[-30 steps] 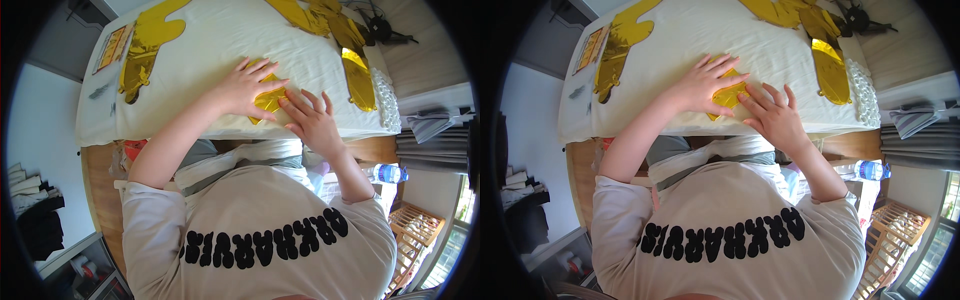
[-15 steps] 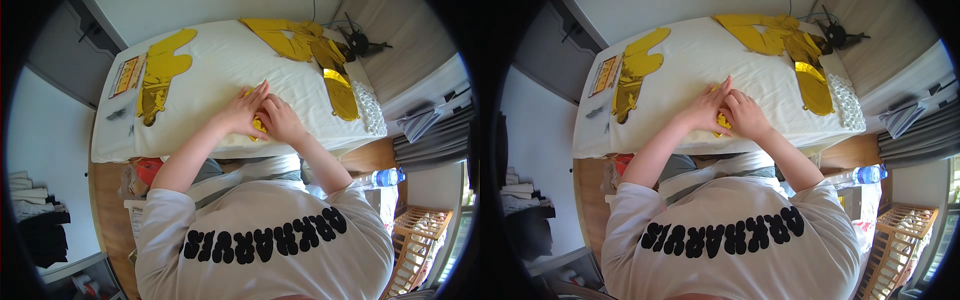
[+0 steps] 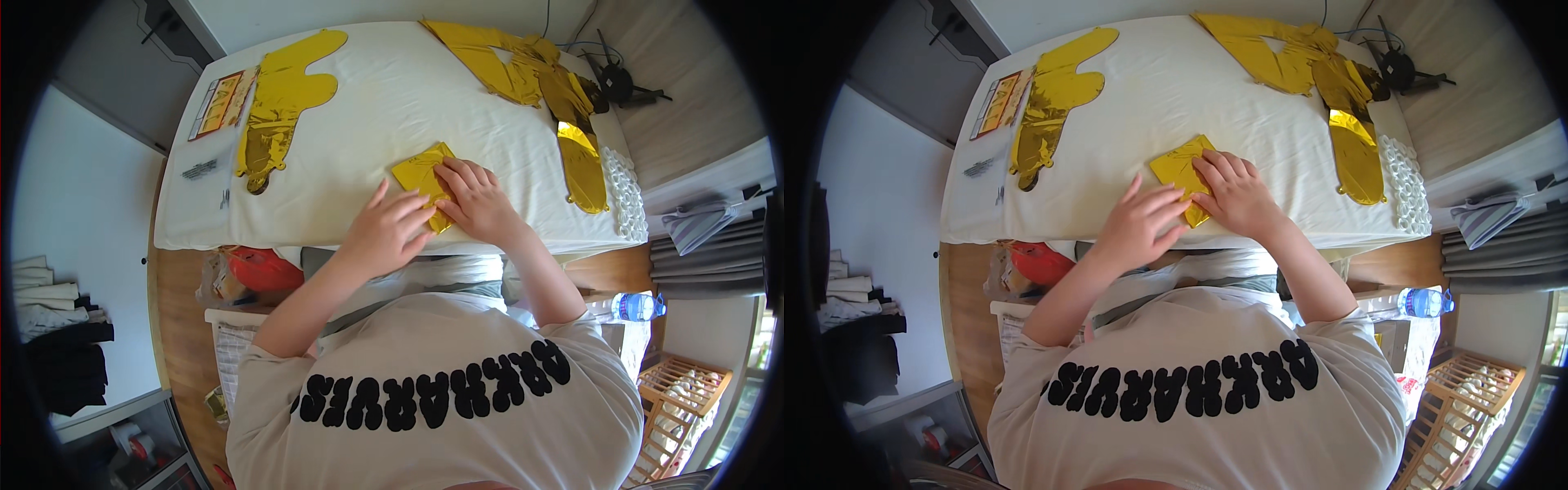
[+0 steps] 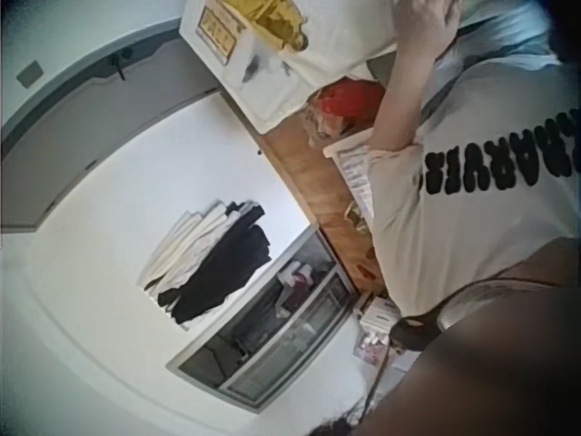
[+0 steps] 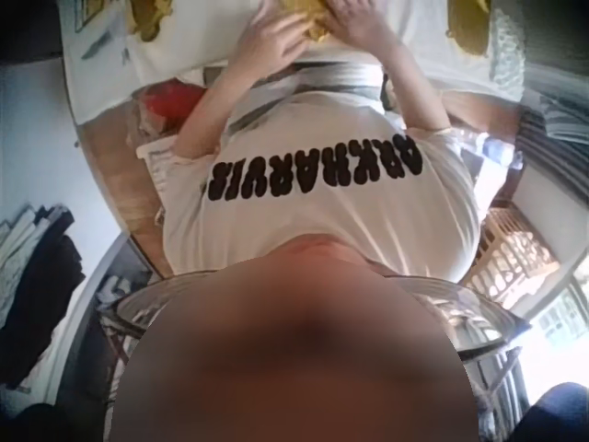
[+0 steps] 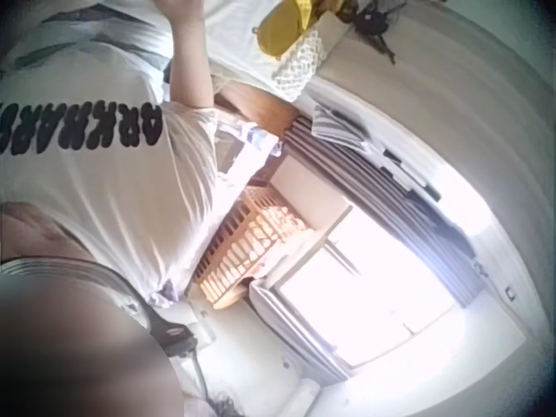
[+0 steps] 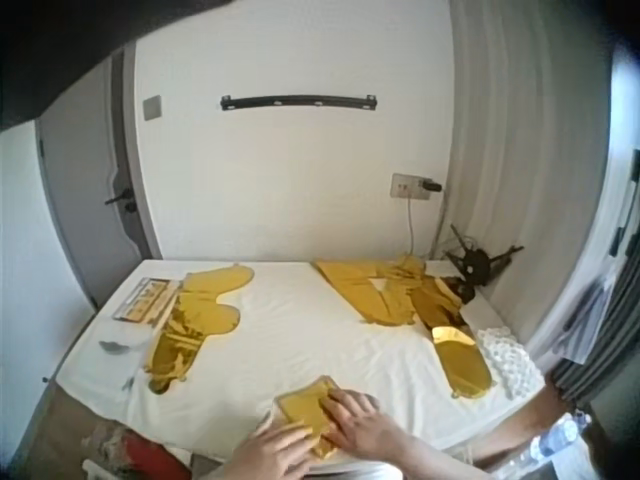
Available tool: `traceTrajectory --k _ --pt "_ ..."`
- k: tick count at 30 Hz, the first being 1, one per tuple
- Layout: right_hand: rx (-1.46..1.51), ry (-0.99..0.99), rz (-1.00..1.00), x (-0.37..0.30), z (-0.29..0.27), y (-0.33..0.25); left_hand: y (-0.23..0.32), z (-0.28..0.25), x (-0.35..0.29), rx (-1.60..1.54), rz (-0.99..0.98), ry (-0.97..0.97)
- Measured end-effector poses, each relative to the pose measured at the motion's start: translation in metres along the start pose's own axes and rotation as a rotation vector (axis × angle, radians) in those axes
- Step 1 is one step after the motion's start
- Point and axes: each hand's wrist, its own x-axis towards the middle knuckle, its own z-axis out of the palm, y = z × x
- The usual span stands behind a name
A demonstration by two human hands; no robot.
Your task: Folding gold foil balloons and placing them into retail packaging with cardboard inserts.
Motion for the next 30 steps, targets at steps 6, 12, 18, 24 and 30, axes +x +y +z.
traceTrajectory --k 6,12,18,24,30 --pt "-0.014 -0.249 0.084 0.036 -0.031 -0.019 0.006 0.010 -0.017 0.087 0.028 0.045" --pt "0.018 -0.143 -0.379 0.053 0.000 0.013 0.002 0.013 -0.012 0.057 0.019 0.012" --pt "0.009 -0.295 -0.461 0.062 0.004 0.015 -0.006 0.005 -0.018 -0.142 -0.042 0.045" --pt "0.022 -0.369 -0.378 0.059 -0.008 0.006 -0.093 -0.089 0.004 -0.106 -0.419 0.171" --pt "0.076 -0.366 -0.358 0.061 -0.010 0.001 -0.288 -0.150 0.002 0.529 -0.803 0.301"
